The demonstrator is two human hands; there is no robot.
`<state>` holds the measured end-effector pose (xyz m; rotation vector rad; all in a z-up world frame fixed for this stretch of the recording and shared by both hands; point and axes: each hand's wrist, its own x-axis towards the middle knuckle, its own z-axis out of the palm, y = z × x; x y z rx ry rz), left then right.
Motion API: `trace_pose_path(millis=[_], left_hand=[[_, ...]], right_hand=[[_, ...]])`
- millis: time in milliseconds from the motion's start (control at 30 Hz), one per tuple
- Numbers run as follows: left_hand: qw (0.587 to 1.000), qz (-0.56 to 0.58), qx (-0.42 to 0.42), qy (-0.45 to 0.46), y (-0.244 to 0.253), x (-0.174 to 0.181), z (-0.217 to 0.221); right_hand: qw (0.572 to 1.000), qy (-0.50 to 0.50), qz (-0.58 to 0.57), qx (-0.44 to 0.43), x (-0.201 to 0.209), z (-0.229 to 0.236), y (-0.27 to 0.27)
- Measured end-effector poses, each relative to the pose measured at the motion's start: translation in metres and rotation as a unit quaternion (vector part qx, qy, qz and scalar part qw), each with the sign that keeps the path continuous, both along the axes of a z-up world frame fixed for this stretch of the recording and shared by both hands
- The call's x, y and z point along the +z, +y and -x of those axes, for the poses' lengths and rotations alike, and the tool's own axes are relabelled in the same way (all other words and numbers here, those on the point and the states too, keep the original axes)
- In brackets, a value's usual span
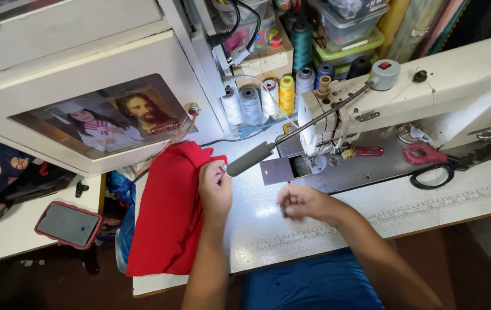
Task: Preparing a sewing machine and red fabric for a sewing task by adjusting the material and inspecting the needle area.
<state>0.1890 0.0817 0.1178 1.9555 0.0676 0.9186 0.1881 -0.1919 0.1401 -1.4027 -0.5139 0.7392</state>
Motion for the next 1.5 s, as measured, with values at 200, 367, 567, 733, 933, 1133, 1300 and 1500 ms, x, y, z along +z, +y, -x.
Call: trace_pose_path(millis=[200, 367, 567, 733, 933, 1133, 1300, 1500], left_hand=[[0.984, -0.038, -0.068, 0.159, -0.014, 0.001, 0.000], [0.960, -0.153, -0.064, 0.227, -0.018, -0.011, -0.006], [0.970, -0.216, -0.034, 0.109, -0.034, -0.001, 0.008], [0.998, -0.041, -0.034, -0.036, -0.082, 0.010, 0.083], [0.973, -0.099, -0.172, -0.115, -0.130, 0.052, 0.143], [0.984, -0.077, -0.132, -0.091, -0.106, 0.037, 0.140], [0.983, -0.085, -0.123, -0.105, -0.089, 0.039, 0.145], [0.983, -0.055, -0.095, -0.147, -0.082, 0.047, 0.152]], right_hand=[[0.947, -0.132, -0.073, 0.284, 0.026, 0.034, -0.055], [0.926, -0.118, -0.176, 0.313, 0.042, 0.056, -0.072], [0.938, -0.089, -0.279, 0.188, 0.055, 0.076, -0.077], [0.971, 0.072, -0.175, -0.144, 0.004, 0.075, -0.060], [0.928, 0.171, -0.209, -0.255, -0.023, 0.072, -0.022], [0.924, 0.199, -0.146, -0.293, -0.041, 0.082, 0.007], [0.933, 0.188, -0.135, -0.276, -0.038, 0.077, 0.027], [0.967, 0.070, -0.007, -0.246, -0.021, 0.077, 0.044]])
